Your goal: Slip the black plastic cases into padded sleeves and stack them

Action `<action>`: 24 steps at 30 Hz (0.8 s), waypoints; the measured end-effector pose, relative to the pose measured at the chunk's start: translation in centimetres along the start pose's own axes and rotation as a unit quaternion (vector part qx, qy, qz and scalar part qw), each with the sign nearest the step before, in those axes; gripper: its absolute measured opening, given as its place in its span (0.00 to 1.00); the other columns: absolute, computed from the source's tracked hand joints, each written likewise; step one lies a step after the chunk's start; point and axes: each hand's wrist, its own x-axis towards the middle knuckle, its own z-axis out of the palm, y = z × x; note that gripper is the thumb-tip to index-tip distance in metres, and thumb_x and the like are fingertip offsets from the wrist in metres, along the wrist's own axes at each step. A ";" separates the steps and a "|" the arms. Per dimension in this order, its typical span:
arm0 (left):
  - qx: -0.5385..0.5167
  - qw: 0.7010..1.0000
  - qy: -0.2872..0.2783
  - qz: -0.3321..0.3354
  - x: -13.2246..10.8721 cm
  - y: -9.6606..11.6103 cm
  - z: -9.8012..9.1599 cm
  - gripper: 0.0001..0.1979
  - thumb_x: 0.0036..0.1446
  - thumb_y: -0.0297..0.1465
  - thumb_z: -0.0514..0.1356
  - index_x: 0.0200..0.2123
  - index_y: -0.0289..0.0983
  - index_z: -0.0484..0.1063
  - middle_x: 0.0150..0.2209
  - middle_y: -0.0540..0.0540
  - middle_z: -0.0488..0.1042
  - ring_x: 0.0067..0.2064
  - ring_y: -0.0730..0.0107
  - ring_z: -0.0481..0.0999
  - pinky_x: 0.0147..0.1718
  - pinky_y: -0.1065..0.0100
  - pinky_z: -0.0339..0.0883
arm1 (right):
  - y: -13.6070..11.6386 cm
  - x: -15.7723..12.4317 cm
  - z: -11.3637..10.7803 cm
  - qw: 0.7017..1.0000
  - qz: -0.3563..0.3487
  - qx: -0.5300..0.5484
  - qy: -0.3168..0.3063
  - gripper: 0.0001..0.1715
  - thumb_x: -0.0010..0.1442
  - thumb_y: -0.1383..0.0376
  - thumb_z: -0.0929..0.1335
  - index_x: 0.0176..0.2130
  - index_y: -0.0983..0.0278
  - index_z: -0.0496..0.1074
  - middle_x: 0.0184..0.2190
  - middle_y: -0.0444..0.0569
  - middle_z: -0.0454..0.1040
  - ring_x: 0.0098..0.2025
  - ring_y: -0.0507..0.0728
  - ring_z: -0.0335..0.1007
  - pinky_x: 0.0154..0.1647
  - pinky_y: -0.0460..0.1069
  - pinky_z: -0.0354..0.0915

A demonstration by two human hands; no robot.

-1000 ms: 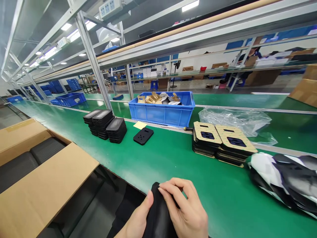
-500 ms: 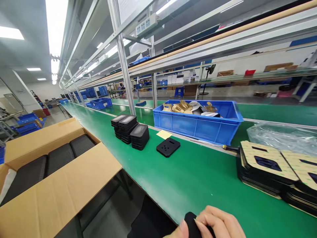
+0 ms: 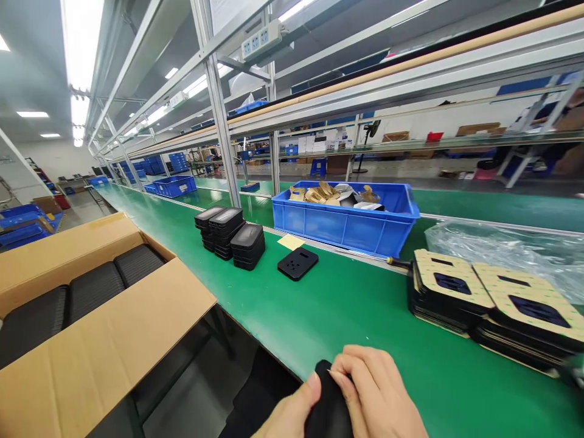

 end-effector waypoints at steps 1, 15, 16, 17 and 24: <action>-0.002 1.000 -0.006 -0.001 0.0 0.0 -0.2 0.44 0.50 0.56 0.62 0.55 0.22 0.72 0.51 0.28 0.77 0.59 0.40 0.70 0.66 0.47 0.50 | -0.4 0.5 -0.2 0.999 0.008 0.022 -0.027 0.14 0.69 0.61 0.61 0.32 0.59 0.69 0.34 0.48 0.72 0.36 0.55 0.71 0.35 0.46 0.69; -0.046 0.998 -0.011 -0.036 -0.6 1.8 -0.2 0.29 0.54 0.48 0.64 0.46 0.28 0.77 0.44 0.34 0.79 0.55 0.47 0.73 0.61 0.52 0.57 | -1.9 0.4 0.3 0.998 -0.048 0.042 0.014 0.14 0.64 0.78 0.63 0.44 0.62 0.69 0.37 0.49 0.76 0.40 0.56 0.72 0.42 0.52 0.69; -0.057 0.997 -0.015 -0.051 -0.6 1.9 -0.2 0.29 0.54 0.49 0.63 0.46 0.27 0.77 0.44 0.34 0.79 0.55 0.47 0.73 0.60 0.52 0.57 | -2.0 0.6 0.4 0.998 -0.038 0.043 0.005 0.12 0.64 0.77 0.62 0.42 0.62 0.67 0.36 0.48 0.75 0.38 0.55 0.70 0.40 0.52 0.68; -0.068 0.994 -0.027 -0.079 -0.6 2.0 -0.2 0.31 0.55 0.50 0.61 0.46 0.27 0.76 0.44 0.34 0.79 0.53 0.46 0.74 0.60 0.51 0.58 | -2.1 0.9 0.3 0.998 -0.016 0.055 -0.010 0.11 0.66 0.76 0.61 0.40 0.61 0.65 0.34 0.47 0.73 0.36 0.54 0.69 0.37 0.51 0.67; -0.096 0.984 -0.076 -0.127 0.1 3.2 -0.7 0.38 0.56 0.58 0.53 0.53 0.30 0.72 0.38 0.37 0.80 0.37 0.54 0.79 0.50 0.47 0.65 | -1.7 0.1 -0.5 0.949 0.107 0.234 -0.183 0.11 0.71 0.70 0.56 0.36 0.58 0.58 0.33 0.43 0.66 0.34 0.51 0.64 0.35 0.46 0.67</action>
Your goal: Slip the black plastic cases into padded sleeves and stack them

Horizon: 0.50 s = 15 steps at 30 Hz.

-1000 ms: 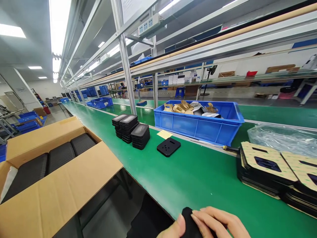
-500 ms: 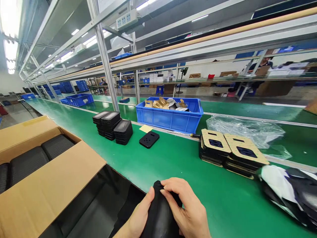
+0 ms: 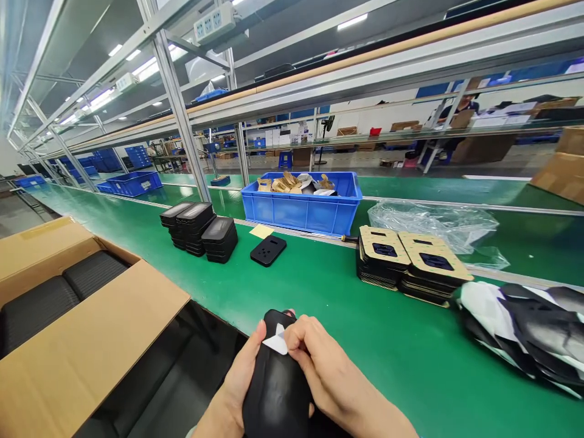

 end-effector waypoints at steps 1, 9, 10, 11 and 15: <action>0.017 0.999 0.005 0.034 0.0 0.1 0.1 0.38 0.57 0.56 0.54 0.56 0.31 0.70 0.40 0.36 0.80 0.39 0.53 0.79 0.51 0.47 0.65 | 0.1 -0.2 0.0 1.000 0.008 0.012 0.014 0.09 0.70 0.69 0.57 0.37 0.57 0.60 0.32 0.42 0.67 0.34 0.51 0.65 0.36 0.45 0.67; 0.326 0.911 0.055 0.248 -0.2 0.9 0.0 0.42 0.56 0.55 0.58 0.68 0.39 0.54 0.62 0.36 0.68 0.62 0.45 0.66 0.62 0.49 0.54 | -0.2 0.6 0.0 0.917 0.287 0.259 0.100 0.34 0.56 0.35 0.65 0.28 0.63 0.68 0.17 0.42 0.65 0.16 0.50 0.61 0.17 0.45 0.57; 0.358 0.896 0.043 0.258 -0.2 1.0 -0.2 0.41 0.57 0.55 0.58 0.67 0.41 0.55 0.63 0.38 0.67 0.63 0.46 0.64 0.64 0.51 0.51 | -0.4 0.9 -0.1 0.908 0.304 0.282 0.060 0.37 0.54 0.33 0.64 0.24 0.64 0.66 0.14 0.42 0.63 0.15 0.49 0.59 0.17 0.45 0.54; 0.379 0.886 0.030 0.264 -0.1 1.1 -0.3 0.40 0.57 0.54 0.57 0.67 0.42 0.56 0.64 0.40 0.66 0.63 0.47 0.64 0.64 0.52 0.50 | -0.6 1.2 -0.1 0.903 0.310 0.294 0.042 0.39 0.53 0.32 0.64 0.21 0.64 0.64 0.14 0.42 0.63 0.14 0.49 0.58 0.17 0.45 0.52; 0.391 0.881 -0.003 0.267 0.1 1.2 -0.8 0.39 0.58 0.54 0.57 0.67 0.44 0.55 0.64 0.42 0.67 0.63 0.49 0.65 0.64 0.54 0.52 | -1.4 2.3 0.0 0.910 0.296 0.285 0.063 0.36 0.55 0.36 0.66 0.22 0.64 0.65 0.15 0.40 0.61 0.16 0.47 0.56 0.19 0.45 0.51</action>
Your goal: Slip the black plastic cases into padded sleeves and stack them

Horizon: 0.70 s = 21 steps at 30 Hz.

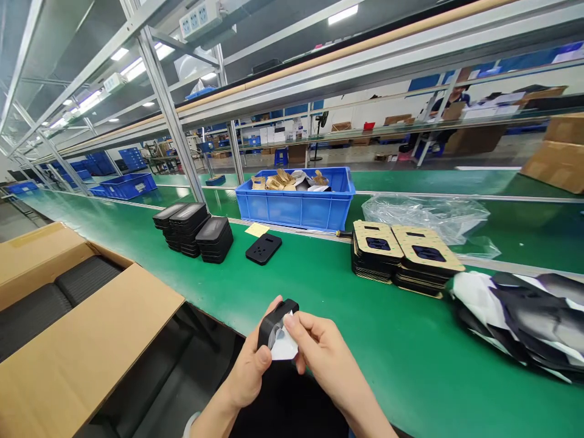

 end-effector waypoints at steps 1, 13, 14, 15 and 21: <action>-0.004 1.000 -0.001 0.002 0.0 0.0 0.0 0.39 0.57 0.54 0.58 0.67 0.44 0.55 0.64 0.42 0.66 0.62 0.49 0.65 0.63 0.54 0.53 | -0.1 0.0 0.2 1.000 -0.006 0.000 0.000 0.35 0.56 0.37 0.67 0.22 0.65 0.66 0.16 0.40 0.61 0.16 0.47 0.55 0.19 0.45 0.51; -0.101 0.988 0.109 0.038 -1.1 -1.6 2.7 0.37 0.61 0.54 0.51 0.68 0.41 0.54 0.67 0.41 0.61 0.65 0.48 0.61 0.64 0.53 0.53 | 3.1 -1.1 5.1 0.939 -0.117 0.169 0.278 0.26 0.60 0.51 0.70 0.20 0.63 0.64 0.17 0.40 0.56 0.20 0.49 0.49 0.17 0.46 0.50; -0.109 0.986 0.118 0.039 -1.1 -1.7 2.9 0.38 0.60 0.55 0.51 0.68 0.41 0.55 0.67 0.40 0.61 0.66 0.47 0.60 0.65 0.53 0.52 | 3.2 -1.2 5.3 0.932 -0.128 0.175 0.289 0.26 0.60 0.51 0.70 0.19 0.62 0.63 0.18 0.40 0.55 0.20 0.50 0.48 0.17 0.46 0.49; -0.116 0.984 0.129 0.036 -1.1 -1.7 3.1 0.39 0.60 0.55 0.52 0.67 0.40 0.56 0.67 0.40 0.61 0.67 0.47 0.59 0.66 0.53 0.49 | 3.2 -1.2 5.5 0.927 -0.136 0.180 0.298 0.27 0.59 0.50 0.70 0.19 0.62 0.62 0.18 0.40 0.53 0.20 0.50 0.47 0.18 0.46 0.49; -0.170 0.972 0.164 -0.015 0.0 -0.8 3.4 0.43 0.56 0.60 0.50 0.61 0.32 0.66 0.57 0.34 0.72 0.64 0.44 0.62 0.66 0.50 0.49 | 2.4 -1.6 4.0 0.955 -0.137 0.112 0.238 0.26 0.64 0.53 0.67 0.19 0.61 0.62 0.17 0.41 0.57 0.21 0.52 0.52 0.22 0.49 0.52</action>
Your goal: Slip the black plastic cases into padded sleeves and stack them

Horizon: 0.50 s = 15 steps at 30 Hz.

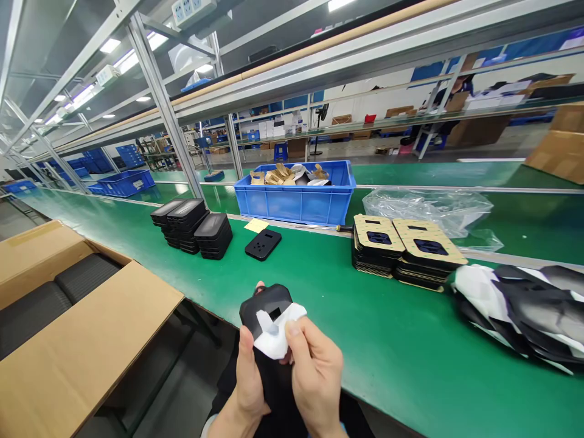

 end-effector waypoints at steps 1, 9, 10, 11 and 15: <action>0.002 1.000 -0.002 0.003 0.2 0.2 -0.1 0.43 0.56 0.61 0.50 0.61 0.32 0.66 0.57 0.34 0.72 0.64 0.43 0.62 0.65 0.50 0.49 | -0.4 0.4 -0.5 0.997 -0.014 -0.052 -0.047 0.26 0.65 0.54 0.66 0.19 0.61 0.63 0.17 0.42 0.59 0.21 0.52 0.54 0.23 0.49 0.53; 0.067 0.988 -0.112 0.081 0.3 1.8 -1.5 0.37 0.58 0.53 0.58 0.66 0.46 0.57 0.67 0.43 0.61 0.67 0.49 0.60 0.65 0.55 0.53 | -3.4 2.1 -2.3 0.871 -0.311 -0.364 -0.114 0.11 0.61 0.68 0.67 0.45 0.59 0.68 0.44 0.51 0.64 0.45 0.59 0.64 0.41 0.53 0.64; 0.063 0.988 -0.117 0.085 0.3 2.0 -1.3 0.36 0.58 0.52 0.57 0.66 0.47 0.57 0.67 0.44 0.61 0.67 0.50 0.60 0.65 0.56 0.53 | -3.6 2.0 -2.2 0.862 -0.322 -0.371 -0.128 0.09 0.62 0.69 0.66 0.43 0.59 0.69 0.44 0.51 0.63 0.46 0.60 0.63 0.42 0.54 0.64; 0.058 0.987 -0.124 0.085 0.2 2.1 -1.2 0.36 0.58 0.52 0.58 0.66 0.47 0.57 0.67 0.44 0.61 0.67 0.50 0.60 0.65 0.56 0.54 | -3.7 1.9 -2.1 0.860 -0.327 -0.369 -0.132 0.08 0.63 0.69 0.65 0.43 0.59 0.70 0.44 0.51 0.63 0.46 0.59 0.63 0.42 0.54 0.64; 0.054 0.983 -0.159 0.067 0.4 2.4 -1.2 0.40 0.56 0.54 0.59 0.67 0.44 0.55 0.65 0.39 0.65 0.64 0.47 0.64 0.63 0.52 0.56 | -3.8 1.8 -1.9 0.879 -0.320 -0.336 -0.112 0.06 0.64 0.67 0.67 0.41 0.58 0.73 0.41 0.49 0.63 0.42 0.58 0.63 0.38 0.53 0.64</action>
